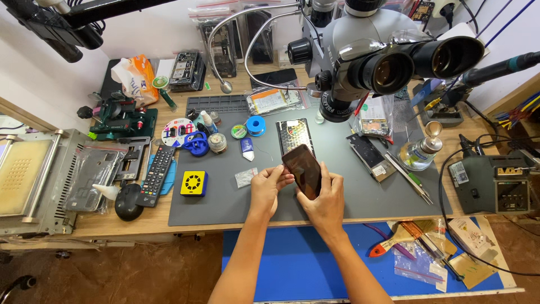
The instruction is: The person picks up a red smartphone, plugs in a charging cable, and then operates the touchscreen by swiping and typing. The person holds the phone with both hands and navigates the interface while seated at a workbench.
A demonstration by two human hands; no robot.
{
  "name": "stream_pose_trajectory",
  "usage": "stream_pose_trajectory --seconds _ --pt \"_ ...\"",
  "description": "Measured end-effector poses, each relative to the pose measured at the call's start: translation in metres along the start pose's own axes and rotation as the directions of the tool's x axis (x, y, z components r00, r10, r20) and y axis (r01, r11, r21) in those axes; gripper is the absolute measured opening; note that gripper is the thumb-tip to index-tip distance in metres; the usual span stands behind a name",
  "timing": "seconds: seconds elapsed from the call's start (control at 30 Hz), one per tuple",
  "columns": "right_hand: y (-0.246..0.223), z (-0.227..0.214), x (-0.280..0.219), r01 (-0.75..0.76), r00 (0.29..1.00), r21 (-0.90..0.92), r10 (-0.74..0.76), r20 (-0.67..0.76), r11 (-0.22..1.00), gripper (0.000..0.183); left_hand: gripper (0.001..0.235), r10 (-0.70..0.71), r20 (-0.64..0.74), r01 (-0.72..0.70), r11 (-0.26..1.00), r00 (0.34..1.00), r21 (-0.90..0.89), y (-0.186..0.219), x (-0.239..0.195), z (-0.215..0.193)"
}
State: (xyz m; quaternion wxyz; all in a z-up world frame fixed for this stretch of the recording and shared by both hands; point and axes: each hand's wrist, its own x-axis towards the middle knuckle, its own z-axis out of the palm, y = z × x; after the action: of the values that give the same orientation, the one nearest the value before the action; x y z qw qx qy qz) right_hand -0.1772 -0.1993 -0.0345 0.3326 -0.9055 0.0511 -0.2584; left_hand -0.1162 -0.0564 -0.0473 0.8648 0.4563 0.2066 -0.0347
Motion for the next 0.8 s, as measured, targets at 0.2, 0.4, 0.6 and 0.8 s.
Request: stream_pose_trajectory --seconds 0.2,0.4,0.6,0.8 --pt "-0.004 -0.003 0.001 -0.045 0.998 0.022 0.044 0.042 0.999 0.097 0.015 0.008 -0.007 -0.008 1.000 1.000 0.015 0.009 -0.007 0.003" --pt "-0.002 -0.005 0.001 -0.063 0.996 0.055 0.059 0.072 0.996 0.097 0.019 0.105 0.063 -0.109 0.992 0.993 0.068 -0.003 0.010 -0.011" --pt "-0.002 -0.005 0.001 -0.082 0.992 0.045 0.077 0.095 0.996 0.099 0.024 0.195 0.097 -0.209 0.962 0.976 0.173 0.002 -0.002 -0.010" --pt "-0.006 -0.008 0.002 -0.117 0.987 0.070 0.108 0.121 0.991 0.098 0.022 0.319 0.146 -0.349 0.895 0.936 0.279 0.010 -0.013 -0.007"
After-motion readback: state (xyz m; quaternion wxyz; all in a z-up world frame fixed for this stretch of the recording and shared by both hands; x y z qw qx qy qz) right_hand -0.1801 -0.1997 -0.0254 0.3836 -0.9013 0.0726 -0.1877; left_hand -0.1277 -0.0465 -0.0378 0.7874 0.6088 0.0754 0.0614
